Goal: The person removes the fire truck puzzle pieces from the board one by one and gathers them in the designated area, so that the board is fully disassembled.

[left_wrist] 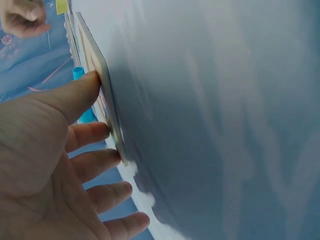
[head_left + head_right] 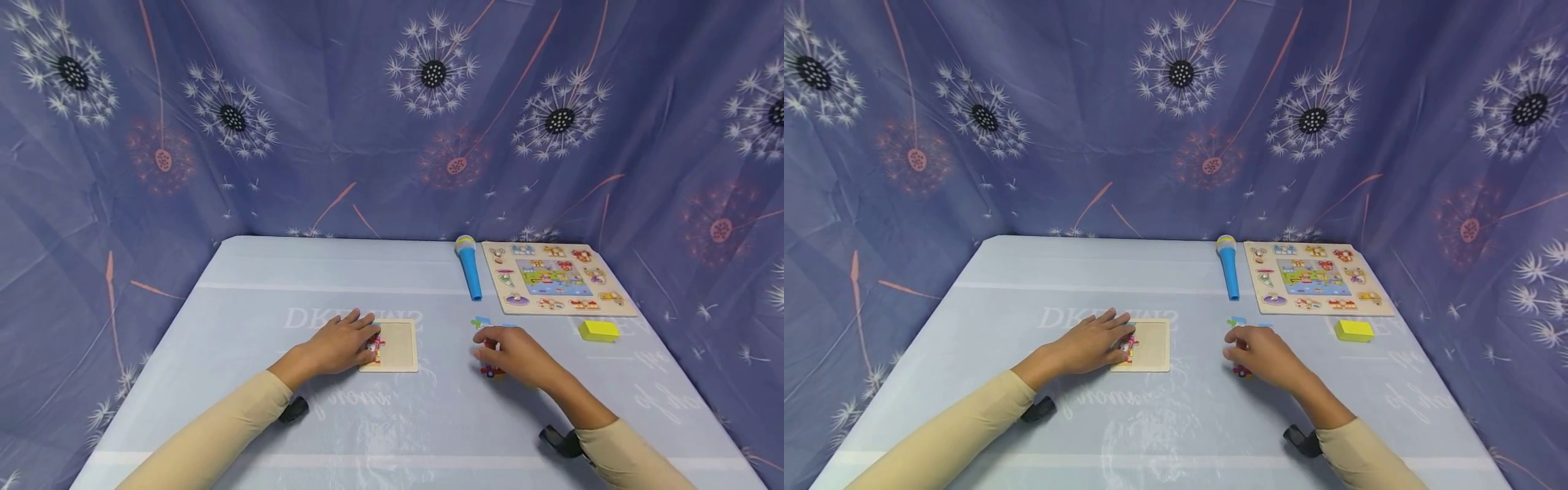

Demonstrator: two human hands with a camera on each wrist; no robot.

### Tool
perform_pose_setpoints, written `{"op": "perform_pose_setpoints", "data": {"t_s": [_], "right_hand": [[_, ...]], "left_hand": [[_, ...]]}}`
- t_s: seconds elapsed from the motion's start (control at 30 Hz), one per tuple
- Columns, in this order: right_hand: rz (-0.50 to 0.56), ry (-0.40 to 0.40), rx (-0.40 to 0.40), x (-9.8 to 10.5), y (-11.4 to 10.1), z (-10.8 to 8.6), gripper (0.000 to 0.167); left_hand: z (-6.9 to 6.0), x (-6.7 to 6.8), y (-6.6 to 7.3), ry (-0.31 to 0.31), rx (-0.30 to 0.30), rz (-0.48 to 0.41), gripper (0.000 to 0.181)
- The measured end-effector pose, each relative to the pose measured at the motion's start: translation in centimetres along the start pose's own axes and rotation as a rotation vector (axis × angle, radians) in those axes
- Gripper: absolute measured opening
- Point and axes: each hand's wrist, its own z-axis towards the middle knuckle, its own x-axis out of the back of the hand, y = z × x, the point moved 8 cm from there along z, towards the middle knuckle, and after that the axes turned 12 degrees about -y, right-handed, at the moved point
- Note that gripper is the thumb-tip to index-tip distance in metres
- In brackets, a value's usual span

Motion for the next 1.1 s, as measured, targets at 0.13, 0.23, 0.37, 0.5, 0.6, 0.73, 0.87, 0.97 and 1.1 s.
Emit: {"op": "perform_pose_setpoints", "data": {"t_s": [0.13, 0.23, 0.37, 0.5, 0.6, 0.73, 0.87, 0.97, 1.1], "right_hand": [[0.024, -0.008, 0.061, -0.3, -2.3, 2.3, 0.026], [0.054, -0.009, 0.087, -0.7, -4.0, 4.2, 0.026], [0.154, -0.02, 0.085, -1.6, -6.0, 6.9, 0.025], [0.286, -0.081, 0.075, -3.6, -7.9, 9.4, 0.024], [0.337, -0.116, 0.061, -5.2, -9.0, 11.0, 0.023], [0.366, -0.113, 0.011, -6.6, -9.1, 12.6, 0.021], [0.363, -0.099, -0.019, -7.4, -9.0, 13.4, 0.015], [0.332, -0.078, -0.007, -7.4, -9.3, 13.6, 0.012], [0.287, -0.055, 0.002, -7.2, -9.9, 13.8, 0.008]], "left_hand": [[-0.1, 0.1, -0.3, 0.001, 0.004, -0.022, 0.062], [-0.2, 0.3, -0.9, 0.019, 0.038, -0.03, 0.064], [-0.5, 0.7, -1.7, 0.052, 0.087, -0.031, 0.066], [-0.6, 0.8, -2.0, 0.068, 0.109, -0.05, 0.065], [-0.5, 0.9, -2.2, 0.076, 0.136, -0.052, 0.065], [-0.3, 0.9, -2.1, 0.069, 0.153, -0.048, 0.065], [-0.4, 0.6, -1.9, 0.047, 0.151, -0.067, 0.065], [-0.3, 0.6, -2.0, 0.051, 0.162, -0.056, 0.065], [0.0, 0.6, -2.2, 0.063, 0.175, -0.029, 0.065]]}}
